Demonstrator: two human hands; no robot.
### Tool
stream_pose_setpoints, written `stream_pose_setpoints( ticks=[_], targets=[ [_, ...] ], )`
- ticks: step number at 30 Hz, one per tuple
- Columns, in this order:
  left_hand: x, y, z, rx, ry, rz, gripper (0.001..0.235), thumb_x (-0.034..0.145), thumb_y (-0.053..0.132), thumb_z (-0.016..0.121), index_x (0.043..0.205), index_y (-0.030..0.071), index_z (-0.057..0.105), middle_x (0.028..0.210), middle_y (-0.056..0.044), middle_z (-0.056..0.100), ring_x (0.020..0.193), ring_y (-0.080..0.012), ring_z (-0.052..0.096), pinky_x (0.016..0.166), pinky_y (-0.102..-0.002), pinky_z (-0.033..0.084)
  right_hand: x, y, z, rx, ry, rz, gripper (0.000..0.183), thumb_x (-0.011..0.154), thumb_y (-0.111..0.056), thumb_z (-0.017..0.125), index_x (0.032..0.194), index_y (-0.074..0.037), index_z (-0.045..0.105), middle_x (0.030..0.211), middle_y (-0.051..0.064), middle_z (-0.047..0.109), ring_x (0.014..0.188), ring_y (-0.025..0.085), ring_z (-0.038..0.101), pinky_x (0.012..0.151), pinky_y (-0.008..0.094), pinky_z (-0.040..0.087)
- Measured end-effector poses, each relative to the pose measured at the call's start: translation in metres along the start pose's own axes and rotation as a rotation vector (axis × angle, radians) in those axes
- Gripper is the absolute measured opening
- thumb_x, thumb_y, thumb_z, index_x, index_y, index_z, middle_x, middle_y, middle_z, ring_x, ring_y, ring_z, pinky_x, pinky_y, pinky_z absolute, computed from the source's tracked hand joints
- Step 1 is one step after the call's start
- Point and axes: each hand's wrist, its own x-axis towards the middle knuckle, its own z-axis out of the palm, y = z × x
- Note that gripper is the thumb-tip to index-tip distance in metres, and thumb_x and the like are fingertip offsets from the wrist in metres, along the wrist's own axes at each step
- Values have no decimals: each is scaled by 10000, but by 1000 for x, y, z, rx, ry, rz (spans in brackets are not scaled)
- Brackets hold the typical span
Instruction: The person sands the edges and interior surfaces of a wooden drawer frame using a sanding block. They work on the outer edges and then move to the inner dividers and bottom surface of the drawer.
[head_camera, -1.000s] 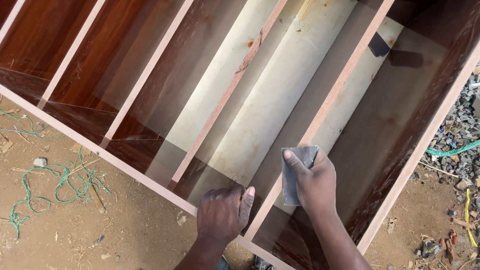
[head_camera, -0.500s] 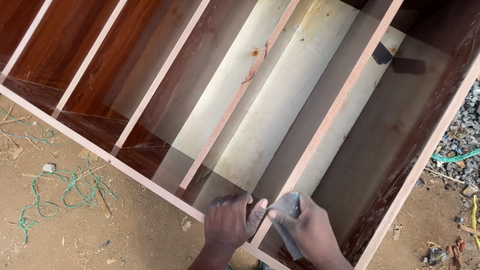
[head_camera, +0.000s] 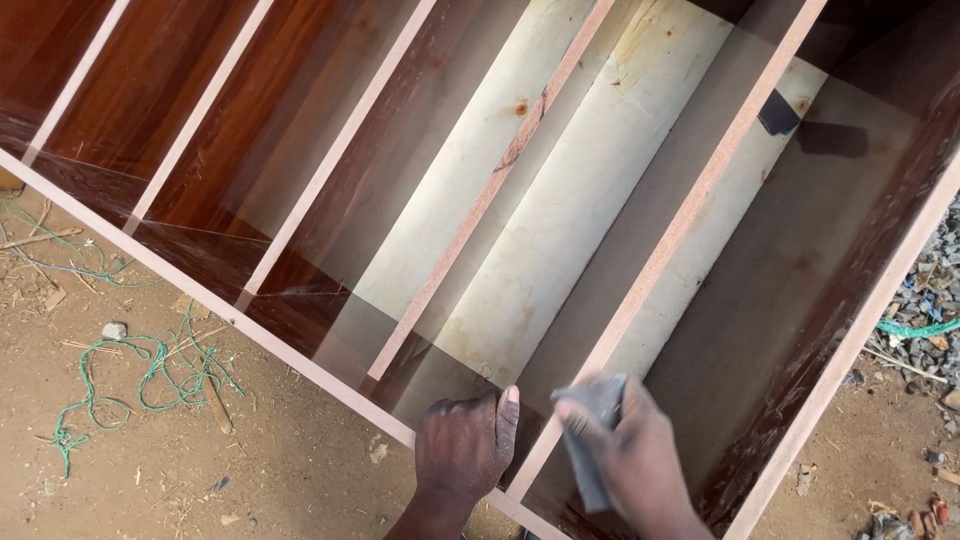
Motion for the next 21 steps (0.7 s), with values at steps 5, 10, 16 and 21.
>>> stream_pose_setpoints(
  ticks=[5, 10, 16, 21],
  targets=[
    [1, -2, 17, -7, 83, 35, 550, 1050, 481, 466, 610, 172, 579, 511, -101, 612, 450, -409, 583, 458, -492, 459, 31, 21, -11, -363, -21, -67, 533, 761, -592, 834, 840, -139, 565, 759, 16, 669, 720, 186, 605, 683, 335, 481],
    [2, -4, 11, -31, 17, -3, 605, 993, 678, 466, 638, 195, 544, 514, -79, 584, 495, -436, 579, 487, -519, 440, 16, 11, -2, -57, 94, -25, 385, 784, -391, 811, 1058, -124, 765, 950, 49, 801, 887, 170, 712, 813, 323, 537],
    [-4, -4, 14, -22, 65, 15, 609, 1008, 639, 481, 603, 184, 496, 494, -96, 564, 459, -456, 549, 452, -536, 419, 38, 7, -26, -185, 209, -72, 479, 778, -512, 809, 846, -79, 615, 783, 76, 672, 737, 219, 611, 689, 366, 485],
    [0, -2, 13, -52, -15, -15, 644, 954, 745, 483, 656, 182, 580, 562, -86, 641, 547, -429, 623, 512, -539, 462, 23, 47, 15, -451, -229, -21, 486, 713, -597, 868, 974, -222, 702, 804, -27, 722, 774, 132, 660, 751, 261, 522]
  ],
)
